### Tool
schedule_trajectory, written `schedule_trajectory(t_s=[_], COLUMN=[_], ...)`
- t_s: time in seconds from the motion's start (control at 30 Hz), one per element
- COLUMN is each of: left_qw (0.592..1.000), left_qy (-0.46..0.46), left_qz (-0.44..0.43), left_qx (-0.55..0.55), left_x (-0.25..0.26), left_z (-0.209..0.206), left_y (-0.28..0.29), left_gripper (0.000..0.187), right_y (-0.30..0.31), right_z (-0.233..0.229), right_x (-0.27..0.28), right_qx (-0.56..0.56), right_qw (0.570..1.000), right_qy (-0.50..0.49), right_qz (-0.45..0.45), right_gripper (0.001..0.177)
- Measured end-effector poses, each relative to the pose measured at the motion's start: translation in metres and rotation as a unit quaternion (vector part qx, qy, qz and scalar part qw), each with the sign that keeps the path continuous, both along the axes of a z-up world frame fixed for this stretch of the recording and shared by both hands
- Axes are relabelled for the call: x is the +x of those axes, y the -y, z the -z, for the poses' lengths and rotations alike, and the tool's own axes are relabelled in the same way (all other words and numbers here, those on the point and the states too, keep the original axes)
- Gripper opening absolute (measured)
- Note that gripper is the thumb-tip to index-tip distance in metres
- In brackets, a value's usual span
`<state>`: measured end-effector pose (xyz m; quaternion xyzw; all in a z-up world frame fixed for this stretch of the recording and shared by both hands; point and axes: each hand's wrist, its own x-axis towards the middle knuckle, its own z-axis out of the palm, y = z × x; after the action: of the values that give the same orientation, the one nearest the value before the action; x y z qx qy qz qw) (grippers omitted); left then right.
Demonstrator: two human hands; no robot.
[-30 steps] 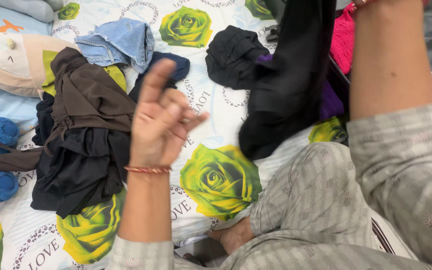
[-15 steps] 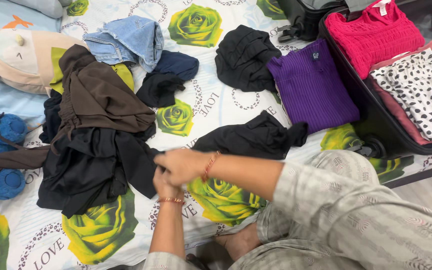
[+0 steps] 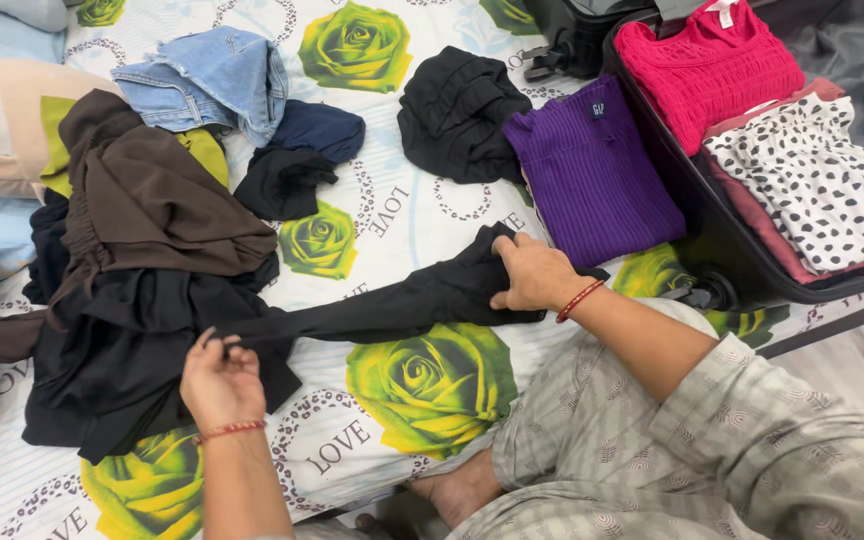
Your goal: The person folds several shirts and pants and places them into a suitcase on a bed.
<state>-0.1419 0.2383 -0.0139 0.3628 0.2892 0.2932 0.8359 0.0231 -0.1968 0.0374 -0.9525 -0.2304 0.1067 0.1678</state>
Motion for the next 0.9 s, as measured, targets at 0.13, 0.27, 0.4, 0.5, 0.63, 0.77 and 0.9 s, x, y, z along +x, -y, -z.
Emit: schedule_trajectory(t_s=[0.13,0.27,0.4,0.5,0.63,0.77,0.9], left_qw=[0.999,0.995,0.993,0.852,0.704,0.680,0.652], left_qy=[0.011,0.081,0.013,-0.198,-0.299,-0.228,-0.191], left_qz=[0.031,0.047,0.037,0.063,0.183,0.245,0.245], left_qx=[-0.001,-0.035,0.114,0.481,0.617,0.653,0.692], left_x=[0.025,0.035,0.066,0.084,0.083,0.087,0.121], left_z=[-0.032,-0.053,-0.069,-0.064,-0.024,0.004,0.006], left_y=[-0.016,-0.038,-0.025,0.005,0.078,0.134,0.161], left_gripper=[0.021,0.021,0.042,0.063,0.038,0.042,0.058], right_y=[-0.003,-0.003,-0.013,-0.014,-0.006,0.002,-0.003], right_z=[0.023,0.033,0.026,0.017,0.019,0.014,0.028], right_x=[0.011,0.046,0.095,0.105,0.077,0.038,0.016], right_qx=[-0.007,0.135,0.449,0.348,0.200,0.020,-0.112], right_qw=[0.998,0.902,0.822,0.926,0.975,0.992,0.993], right_qy=[-0.034,-0.399,-0.333,-0.078,-0.086,-0.120,-0.019], right_qz=[-0.057,-0.101,0.104,0.121,0.055,0.045,0.007], right_gripper=[0.034,0.023,0.021,0.046,0.054,0.071,0.063])
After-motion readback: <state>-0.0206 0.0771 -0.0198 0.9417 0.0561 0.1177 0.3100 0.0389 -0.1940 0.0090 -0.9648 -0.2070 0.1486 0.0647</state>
